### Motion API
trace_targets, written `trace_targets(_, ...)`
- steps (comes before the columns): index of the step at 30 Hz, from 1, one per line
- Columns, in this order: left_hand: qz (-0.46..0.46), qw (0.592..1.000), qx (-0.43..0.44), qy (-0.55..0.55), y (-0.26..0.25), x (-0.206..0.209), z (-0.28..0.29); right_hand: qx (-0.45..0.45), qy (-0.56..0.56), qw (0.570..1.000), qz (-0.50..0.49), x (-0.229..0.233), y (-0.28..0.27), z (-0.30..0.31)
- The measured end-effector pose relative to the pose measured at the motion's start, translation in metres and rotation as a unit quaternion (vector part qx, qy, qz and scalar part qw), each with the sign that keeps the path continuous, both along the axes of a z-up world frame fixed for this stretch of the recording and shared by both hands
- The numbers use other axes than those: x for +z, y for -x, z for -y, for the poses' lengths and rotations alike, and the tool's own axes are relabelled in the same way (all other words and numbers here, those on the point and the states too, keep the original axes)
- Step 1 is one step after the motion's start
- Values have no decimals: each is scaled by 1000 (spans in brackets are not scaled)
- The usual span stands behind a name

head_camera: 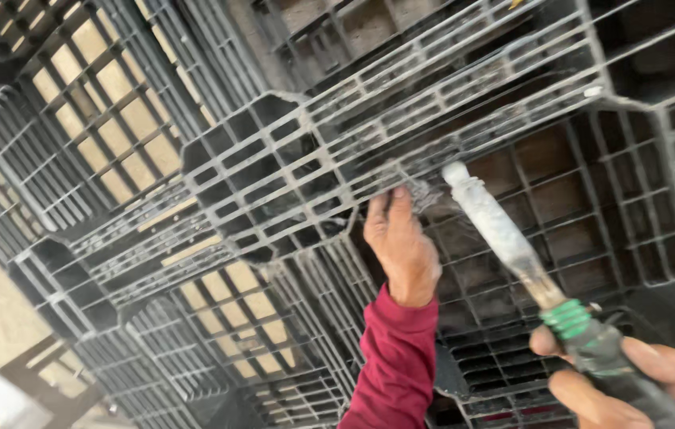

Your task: The person is using a heated cutting tool to melt and remove specific sections of a black plastic pallet while using their hands and pliers to manipulate the plastic.

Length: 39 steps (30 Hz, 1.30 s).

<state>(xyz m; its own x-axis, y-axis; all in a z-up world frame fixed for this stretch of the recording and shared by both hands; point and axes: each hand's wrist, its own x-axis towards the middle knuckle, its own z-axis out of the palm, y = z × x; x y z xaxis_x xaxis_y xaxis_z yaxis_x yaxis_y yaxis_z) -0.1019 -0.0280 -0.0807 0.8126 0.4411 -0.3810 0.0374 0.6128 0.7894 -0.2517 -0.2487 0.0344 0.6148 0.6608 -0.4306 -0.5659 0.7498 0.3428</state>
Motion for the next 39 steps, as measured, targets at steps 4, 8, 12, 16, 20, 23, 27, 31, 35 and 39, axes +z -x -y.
trace_targets(4, 0, 1000, 11, 12, 1, -12, -2, 24, -10, 1000, -5, -51, 33, 40)
trace_targets(8, 15, 999, 12, 50, 1, -6, 1, 109, -24, 993, 46, -113, 37, 67)
trace_targets(12, 20, 999, 9, 44, -1, -1, 1, 8, 9, 999, -33, -45, 34, 38)
trace_targets(16, 29, 998, 2, 53, -4, 7, -1, 32, -33, 999, 20, -1, -13, 10)
trace_targets(20, 42, 997, -1, 59, -6, 10, -2, 7, -25, 1000, -13, 14, -21, -4)
trace_targets(23, 42, 997, -6, 62, -6, 12, -4, -11, -37, 999, -22, 19, -18, -4)
trace_targets(27, 49, 996, -10, 67, -5, 13, -4, -4, -54, 998, -27, 18, -17, 5)
trace_targets(31, 58, 995, -18, 79, -4, 13, -5, -3, -48, 999, 3, 6, -16, 23)
trace_targets(35, 53, 995, -23, 79, -8, 21, -4, 87, 124, 987, 61, -18, 15, 48)
trace_targets(39, 3, 996, -21, 90, -14, 34, 1, 282, 603, 729, 158, -41, 49, 51)
